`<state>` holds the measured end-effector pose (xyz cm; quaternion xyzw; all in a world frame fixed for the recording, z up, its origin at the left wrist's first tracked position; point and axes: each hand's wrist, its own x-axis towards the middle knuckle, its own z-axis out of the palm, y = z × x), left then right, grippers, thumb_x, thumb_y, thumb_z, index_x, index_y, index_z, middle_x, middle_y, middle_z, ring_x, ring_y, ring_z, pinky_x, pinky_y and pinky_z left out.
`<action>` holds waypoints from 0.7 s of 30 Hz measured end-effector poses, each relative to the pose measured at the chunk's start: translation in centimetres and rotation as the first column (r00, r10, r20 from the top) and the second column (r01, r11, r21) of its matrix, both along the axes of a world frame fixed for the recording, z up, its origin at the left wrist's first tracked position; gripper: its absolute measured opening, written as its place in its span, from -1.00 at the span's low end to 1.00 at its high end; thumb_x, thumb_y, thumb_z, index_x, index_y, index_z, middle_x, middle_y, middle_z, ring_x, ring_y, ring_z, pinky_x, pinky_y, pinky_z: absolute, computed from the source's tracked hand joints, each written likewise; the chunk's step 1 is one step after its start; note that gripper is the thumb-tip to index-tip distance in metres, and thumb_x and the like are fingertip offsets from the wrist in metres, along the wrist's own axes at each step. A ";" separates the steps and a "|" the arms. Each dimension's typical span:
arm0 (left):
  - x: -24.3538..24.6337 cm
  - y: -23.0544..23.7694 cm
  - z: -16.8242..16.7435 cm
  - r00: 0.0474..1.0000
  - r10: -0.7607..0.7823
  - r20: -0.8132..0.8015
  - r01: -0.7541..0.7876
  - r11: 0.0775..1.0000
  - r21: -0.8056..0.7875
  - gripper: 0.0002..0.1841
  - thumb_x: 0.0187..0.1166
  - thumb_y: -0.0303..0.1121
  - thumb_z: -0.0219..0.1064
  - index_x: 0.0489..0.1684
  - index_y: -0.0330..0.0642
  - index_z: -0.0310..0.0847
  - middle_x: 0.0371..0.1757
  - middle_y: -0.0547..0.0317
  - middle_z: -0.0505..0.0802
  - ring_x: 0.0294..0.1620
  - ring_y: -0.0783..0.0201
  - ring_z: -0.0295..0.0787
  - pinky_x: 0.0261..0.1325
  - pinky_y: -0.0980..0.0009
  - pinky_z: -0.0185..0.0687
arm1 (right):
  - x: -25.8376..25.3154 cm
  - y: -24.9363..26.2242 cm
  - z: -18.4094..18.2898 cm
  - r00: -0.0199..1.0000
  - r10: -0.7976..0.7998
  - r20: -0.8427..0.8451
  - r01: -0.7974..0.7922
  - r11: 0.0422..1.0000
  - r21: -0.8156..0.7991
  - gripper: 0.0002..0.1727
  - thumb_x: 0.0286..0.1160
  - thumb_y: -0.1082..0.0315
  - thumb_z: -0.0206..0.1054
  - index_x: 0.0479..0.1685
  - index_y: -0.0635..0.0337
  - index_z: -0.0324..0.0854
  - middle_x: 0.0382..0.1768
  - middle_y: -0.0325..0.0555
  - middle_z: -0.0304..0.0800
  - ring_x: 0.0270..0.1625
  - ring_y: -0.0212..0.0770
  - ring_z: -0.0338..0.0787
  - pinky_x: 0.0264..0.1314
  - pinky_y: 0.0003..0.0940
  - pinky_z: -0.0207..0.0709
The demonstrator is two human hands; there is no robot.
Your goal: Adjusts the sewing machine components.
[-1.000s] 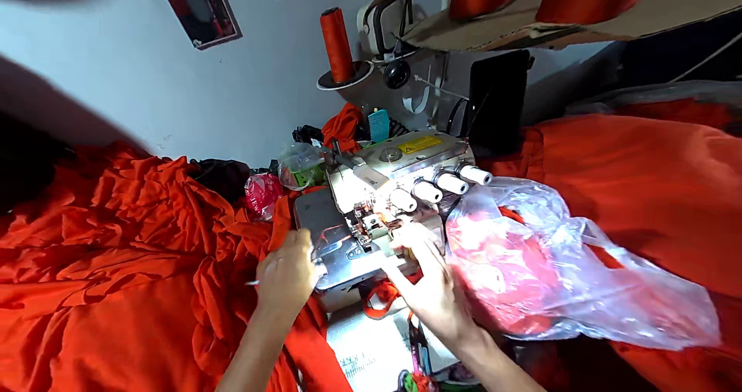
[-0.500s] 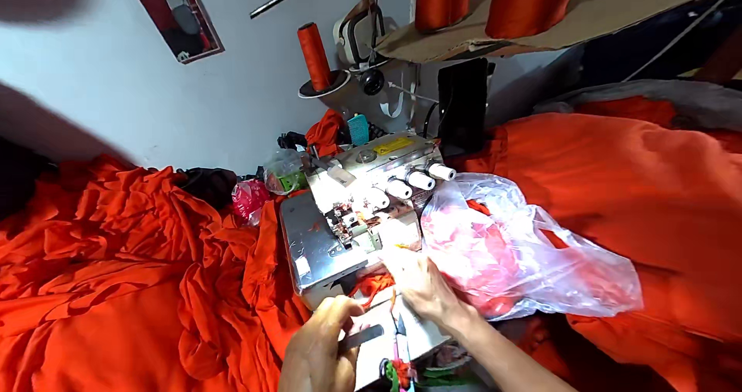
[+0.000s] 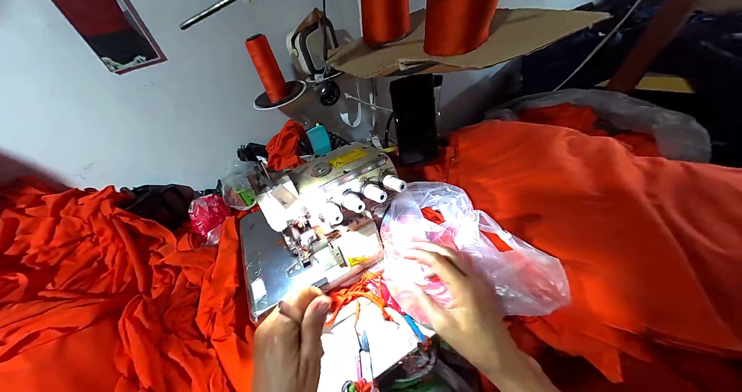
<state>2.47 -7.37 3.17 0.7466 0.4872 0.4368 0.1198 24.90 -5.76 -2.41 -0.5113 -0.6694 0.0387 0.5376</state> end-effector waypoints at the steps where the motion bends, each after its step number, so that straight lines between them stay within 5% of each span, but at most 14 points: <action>1: 1.5 1.0 -0.2 1.000 0.000 -0.001 0.000 0.999 0.037 -0.58 0.77 -0.13 0.10 -0.34 -0.24 0.74 -0.54 0.30 0.76 -0.57 0.59 0.64 -0.46 0.62 0.58 | 1.1 -0.3 0.3 0.998 -0.061 0.030 0.059 0.996 0.066 -0.67 0.39 0.24 0.32 0.04 0.17 0.82 0.13 -0.03 0.84 0.19 -0.17 0.80 0.21 -0.28 0.68; 5: 7.7 5.7 -0.4 0.990 -0.092 -0.109 0.098 0.994 0.046 -0.82 0.64 -0.45 0.29 0.06 -0.30 0.71 -0.16 0.00 0.87 -0.20 0.15 0.88 -0.10 0.14 0.80 | 4.4 1.1 2.1 0.950 -0.192 0.248 0.179 0.981 0.073 -0.61 0.44 0.09 0.28 0.12 0.01 0.84 0.32 -0.01 0.76 0.53 0.17 0.59 0.43 0.29 0.37; 7: 10.4 7.9 -0.4 0.983 -0.032 -0.180 0.037 0.999 0.027 -0.81 0.65 -0.48 0.29 0.12 -0.32 0.64 -0.19 -0.08 0.86 -0.25 -0.02 0.87 -0.19 -0.01 0.76 | 5.4 1.5 1.9 0.943 -0.112 0.312 0.144 0.986 -0.081 -0.57 0.33 0.10 0.43 0.19 0.02 0.82 0.39 0.06 0.71 0.56 0.27 0.54 0.40 0.46 0.37; 10: 14.0 9.5 0.9 0.931 0.017 -0.364 -0.106 0.969 -0.224 -0.77 0.78 -0.39 0.16 0.25 -0.24 0.56 -0.20 -0.16 0.85 -0.18 -0.18 0.87 -0.17 -0.12 0.72 | 6.2 1.3 0.1 0.935 -0.057 0.349 0.106 0.987 -0.124 -0.63 0.27 0.08 0.42 0.03 0.00 0.84 0.26 -0.07 0.81 0.50 0.13 0.65 0.43 0.32 0.46; 14: 16.4 11.4 0.3 0.851 -0.041 -0.524 -0.194 0.902 -0.385 -0.62 0.85 -0.28 0.04 0.49 -0.21 0.52 0.05 -0.21 0.86 0.11 -0.18 0.84 0.14 -0.09 0.69 | 7.0 -0.7 0.1 0.989 -0.058 0.139 0.073 0.991 -0.108 -0.61 0.38 0.19 0.31 0.12 0.10 0.85 0.40 0.19 0.70 0.49 0.15 0.65 0.49 0.00 0.54; 17: 15.8 11.2 -0.8 0.901 0.027 -0.433 -0.179 0.932 -0.314 -0.62 0.82 -0.26 0.10 0.40 -0.27 0.61 0.12 -0.19 0.87 0.14 -0.14 0.85 0.22 -0.05 0.67 | 7.8 -2.6 2.2 0.999 -0.036 -0.010 0.035 0.998 -0.061 -0.73 0.55 0.29 0.35 0.07 0.21 0.82 0.29 0.25 0.74 0.53 -0.06 0.61 0.60 -0.31 0.42; 21: 12.6 8.3 -4.1 0.992 0.059 -0.115 -0.045 0.992 0.121 -0.58 0.49 -0.52 0.33 0.33 -0.51 0.64 0.18 -0.39 0.82 -0.07 -0.16 0.91 -0.07 -0.01 0.81 | 9.2 -4.6 5.6 0.986 0.081 -0.146 -0.079 0.997 0.019 -0.79 0.67 0.31 0.31 0.03 0.27 0.71 0.02 -0.08 0.85 0.32 -0.47 0.68 0.47 -0.54 0.48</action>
